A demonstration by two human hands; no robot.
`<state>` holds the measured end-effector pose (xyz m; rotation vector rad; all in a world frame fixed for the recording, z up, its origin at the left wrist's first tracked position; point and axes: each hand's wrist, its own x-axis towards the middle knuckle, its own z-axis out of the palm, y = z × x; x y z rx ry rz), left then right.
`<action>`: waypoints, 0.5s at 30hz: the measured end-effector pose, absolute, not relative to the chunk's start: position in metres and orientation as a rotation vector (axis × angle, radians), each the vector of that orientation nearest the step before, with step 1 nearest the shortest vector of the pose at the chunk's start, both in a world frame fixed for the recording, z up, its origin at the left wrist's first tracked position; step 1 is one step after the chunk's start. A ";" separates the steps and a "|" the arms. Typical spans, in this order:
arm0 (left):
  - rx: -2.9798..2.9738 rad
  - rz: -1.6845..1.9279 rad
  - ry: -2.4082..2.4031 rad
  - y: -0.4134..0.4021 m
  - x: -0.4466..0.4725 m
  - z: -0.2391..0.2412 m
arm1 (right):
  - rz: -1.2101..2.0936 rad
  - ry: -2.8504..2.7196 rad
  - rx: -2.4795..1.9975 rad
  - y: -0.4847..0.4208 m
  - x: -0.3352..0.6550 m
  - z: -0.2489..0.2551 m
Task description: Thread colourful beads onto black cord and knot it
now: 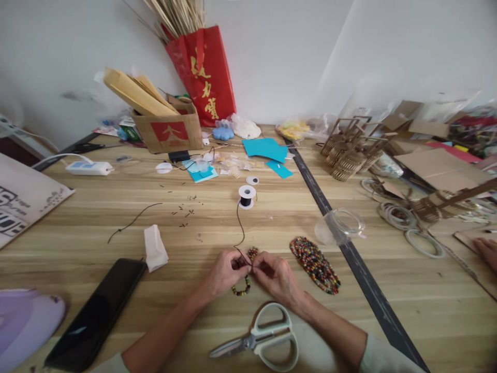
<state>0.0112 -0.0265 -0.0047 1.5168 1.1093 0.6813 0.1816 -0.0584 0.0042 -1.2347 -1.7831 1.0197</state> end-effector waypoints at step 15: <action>1.427 0.644 1.004 -0.021 0.006 0.001 | 0.773 -1.926 -1.049 -0.059 0.182 0.000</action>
